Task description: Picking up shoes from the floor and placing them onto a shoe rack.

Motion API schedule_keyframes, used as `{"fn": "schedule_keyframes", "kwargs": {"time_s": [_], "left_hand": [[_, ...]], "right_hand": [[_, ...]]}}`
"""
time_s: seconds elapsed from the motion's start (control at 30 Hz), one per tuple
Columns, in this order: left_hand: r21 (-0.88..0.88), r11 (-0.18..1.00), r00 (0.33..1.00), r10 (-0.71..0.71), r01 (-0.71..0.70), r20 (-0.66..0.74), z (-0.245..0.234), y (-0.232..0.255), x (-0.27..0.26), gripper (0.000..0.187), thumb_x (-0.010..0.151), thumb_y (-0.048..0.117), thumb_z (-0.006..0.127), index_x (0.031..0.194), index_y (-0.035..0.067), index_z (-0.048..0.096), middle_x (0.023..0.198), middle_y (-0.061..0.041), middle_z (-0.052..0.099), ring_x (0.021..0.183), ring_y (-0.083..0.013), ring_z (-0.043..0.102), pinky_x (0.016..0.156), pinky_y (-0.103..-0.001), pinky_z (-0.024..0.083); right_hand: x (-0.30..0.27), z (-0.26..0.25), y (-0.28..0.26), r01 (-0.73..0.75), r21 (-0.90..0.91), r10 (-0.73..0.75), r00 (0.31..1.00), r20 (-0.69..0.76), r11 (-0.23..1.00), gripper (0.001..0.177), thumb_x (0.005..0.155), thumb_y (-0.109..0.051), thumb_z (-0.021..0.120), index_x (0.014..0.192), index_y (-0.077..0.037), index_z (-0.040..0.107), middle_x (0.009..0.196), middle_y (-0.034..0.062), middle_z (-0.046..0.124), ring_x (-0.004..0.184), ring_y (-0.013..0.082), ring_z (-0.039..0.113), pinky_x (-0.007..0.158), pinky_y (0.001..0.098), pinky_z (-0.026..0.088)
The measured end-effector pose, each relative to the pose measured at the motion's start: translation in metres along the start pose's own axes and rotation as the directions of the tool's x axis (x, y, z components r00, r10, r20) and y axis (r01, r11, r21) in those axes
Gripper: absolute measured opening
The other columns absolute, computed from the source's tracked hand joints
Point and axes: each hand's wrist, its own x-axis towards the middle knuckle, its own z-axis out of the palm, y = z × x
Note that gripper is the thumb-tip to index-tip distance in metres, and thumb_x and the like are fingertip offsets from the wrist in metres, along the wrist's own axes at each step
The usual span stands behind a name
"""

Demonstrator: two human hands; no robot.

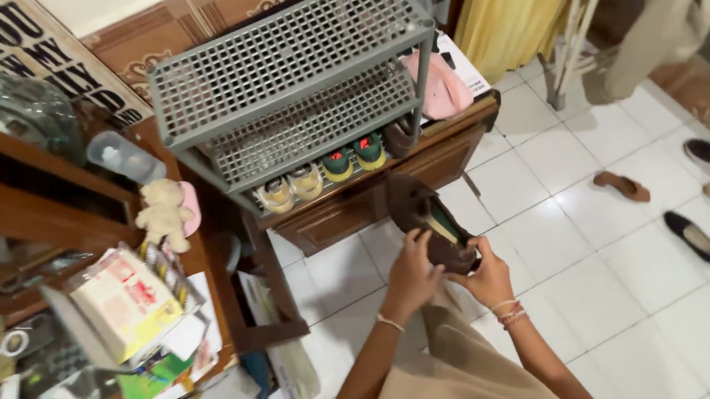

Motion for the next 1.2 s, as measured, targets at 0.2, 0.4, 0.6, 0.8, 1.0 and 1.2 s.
{"fn": "schedule_keyframes", "kwargs": {"time_s": [0.2, 0.4, 0.6, 0.8, 1.0, 1.2], "left_hand": [[0.063, 0.998, 0.997, 0.019, -0.014, -0.080, 0.046, -0.064, 0.106, 0.077, 0.090, 0.024, 0.077, 0.153, 0.003, 0.038, 0.153, -0.023, 0.043, 0.130, -0.0435, 0.052, 0.105, -0.046, 0.047], [-0.137, 0.981, 0.989, -0.141, 0.134, -0.039, 0.074, -0.076, 0.154, 0.082, 0.090, 0.020, 0.072, 0.158, 0.003, 0.029, 0.159, -0.021, 0.040, 0.131, -0.0392, 0.055, 0.102, -0.041, 0.052], [-0.199, 0.968, 0.985, -0.168, 0.156, -0.048, 0.069, -0.079, 0.179, 0.080, 0.092, 0.020, 0.070, 0.159, 0.005, 0.029, 0.164, -0.020, 0.038, 0.134, -0.0389, 0.055, 0.101, -0.038, 0.055], [-0.150, 0.957, 0.965, -0.259, 0.250, -0.042, 0.066, -0.100, 0.209, 0.091, 0.088, 0.020, 0.075, 0.158, 0.000, 0.021, 0.165, -0.023, 0.026, 0.142, -0.0394, 0.044, 0.110, -0.040, 0.046], [-0.140, 0.962, 0.966, -0.248, 0.235, -0.077, 0.057, -0.126, 0.242, 0.094, 0.088, 0.018, 0.076, 0.161, 0.002, 0.018, 0.167, -0.022, 0.024, 0.152, -0.0396, 0.031, 0.121, -0.043, 0.033], [-0.131, 0.956, 0.963, -0.268, 0.262, -0.037, 0.046, -0.127, 0.271, 0.095, 0.085, 0.017, 0.077, 0.161, 0.008, 0.021, 0.170, -0.021, 0.017, 0.151, -0.0413, 0.032, 0.119, -0.045, 0.034]], "right_hand": [[0.115, -0.008, 0.036, 0.057, 0.040, -0.061, 0.994, 0.094, 0.998, 0.070, 0.059, -0.029, 0.097, 0.111, -0.009, 0.056, 0.093, 0.0117, 0.076, 0.078, 0.0256, 0.077, 0.068, 0.0366, 0.061], [0.175, 0.008, 0.054, 0.022, 0.045, -0.029, 0.986, 0.163, 0.999, 0.068, 0.063, -0.027, 0.096, 0.116, -0.006, 0.057, 0.098, 0.0128, 0.076, 0.087, 0.0258, 0.076, 0.075, 0.0367, 0.061], [0.213, 0.041, 0.073, -0.030, 0.137, 0.006, 0.986, 0.168, 0.990, 0.068, 0.067, -0.026, 0.096, 0.115, -0.004, 0.053, 0.101, 0.0143, 0.075, 0.091, 0.0275, 0.076, 0.077, 0.0381, 0.061], [0.248, 0.084, 0.074, -0.026, 0.224, -0.023, 0.978, 0.209, 0.974, 0.062, 0.076, -0.023, 0.090, 0.121, -0.003, 0.053, 0.108, 0.0157, 0.075, 0.098, 0.0278, 0.076, 0.080, 0.0385, 0.061], [0.296, 0.117, 0.068, 0.052, 0.177, -0.082, 0.982, 0.169, 0.983, 0.065, 0.078, -0.022, 0.088, 0.127, -0.002, 0.052, 0.105, 0.0168, 0.074, 0.090, 0.0324, 0.075, 0.076, 0.0415, 0.060], [0.341, 0.140, 0.068, 0.113, 0.099, -0.125, 0.985, 0.121, 0.989, 0.060, 0.078, -0.016, 0.088, 0.123, -0.002, 0.052, 0.111, 0.0230, 0.071, 0.099, 0.0397, 0.070, 0.078, 0.0453, 0.058]]}}
